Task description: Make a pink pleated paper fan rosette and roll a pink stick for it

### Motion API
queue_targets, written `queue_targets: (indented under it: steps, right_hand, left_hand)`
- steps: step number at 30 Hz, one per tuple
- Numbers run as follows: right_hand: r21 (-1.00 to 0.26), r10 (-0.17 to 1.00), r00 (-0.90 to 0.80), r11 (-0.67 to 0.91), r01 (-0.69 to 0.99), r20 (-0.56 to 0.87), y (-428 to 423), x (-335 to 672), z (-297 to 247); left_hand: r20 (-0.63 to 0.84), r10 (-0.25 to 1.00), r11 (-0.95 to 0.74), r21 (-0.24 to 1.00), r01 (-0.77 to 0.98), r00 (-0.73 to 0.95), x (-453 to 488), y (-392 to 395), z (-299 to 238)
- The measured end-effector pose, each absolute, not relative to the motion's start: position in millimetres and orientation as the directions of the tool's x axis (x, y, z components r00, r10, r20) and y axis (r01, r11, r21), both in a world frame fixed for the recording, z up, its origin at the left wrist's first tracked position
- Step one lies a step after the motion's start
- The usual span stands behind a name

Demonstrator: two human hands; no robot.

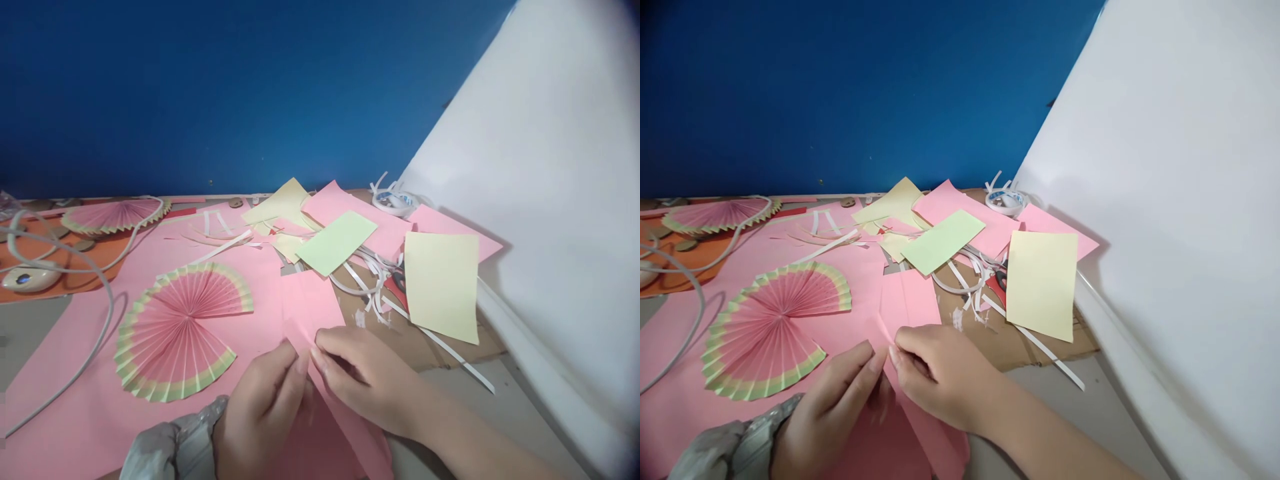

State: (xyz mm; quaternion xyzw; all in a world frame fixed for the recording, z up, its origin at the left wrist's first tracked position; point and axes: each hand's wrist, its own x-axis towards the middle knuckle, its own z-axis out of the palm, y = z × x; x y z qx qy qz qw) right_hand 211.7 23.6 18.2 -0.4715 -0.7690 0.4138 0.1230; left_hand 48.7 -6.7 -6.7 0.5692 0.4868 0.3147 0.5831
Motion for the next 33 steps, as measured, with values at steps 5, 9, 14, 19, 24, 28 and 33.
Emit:
queue_targets:
  steps: [5, 9, 14, 19, 24, 28, 33]
  right_hand:
    - [-0.753, 0.823, -0.497, 0.137, 0.644, -0.275, 23, 213, 25]
    - [-0.817, 0.736, -0.55, -0.007, 0.577, -0.395, 25, 215, 35]
    - [-0.841, 0.776, -0.492, -0.089, 0.534, -0.395, 27, 217, 29]
    - [-0.901, 0.766, -0.506, -0.22, 0.374, -0.398, 31, 222, 21]
    - [-0.921, 0.777, -0.524, -0.183, 0.344, -0.35, 33, 226, 28]
    - [-0.91, 0.784, -0.555, -0.029, 0.413, -0.276, 31, 223, 30]
    - [-0.803, 0.796, -0.598, 0.294, 0.518, -0.094, 29, 220, 25]
  left_hand:
    - [-0.27, 0.935, 0.258, 0.963, 0.082, 0.231, 48, -6, -13]
    - [-0.244, 0.941, 0.241, 0.97, 0.042, 0.233, 48, -2, -10]
    - [-0.291, 0.939, 0.291, 0.956, 0.03, 0.183, 47, 4, -5]
    - [-0.267, 0.959, 0.259, 0.962, 0.086, 0.094, 45, 6, -3]
    - [-0.2, 0.953, 0.152, 0.966, 0.209, 0.23, 49, 5, -1]
    - [-0.17, 0.948, 0.082, 0.948, 0.309, 0.269, 49, 1, -4]
    - [-0.06, 0.961, -0.047, 0.926, 0.374, 0.27, 44, -7, -8]
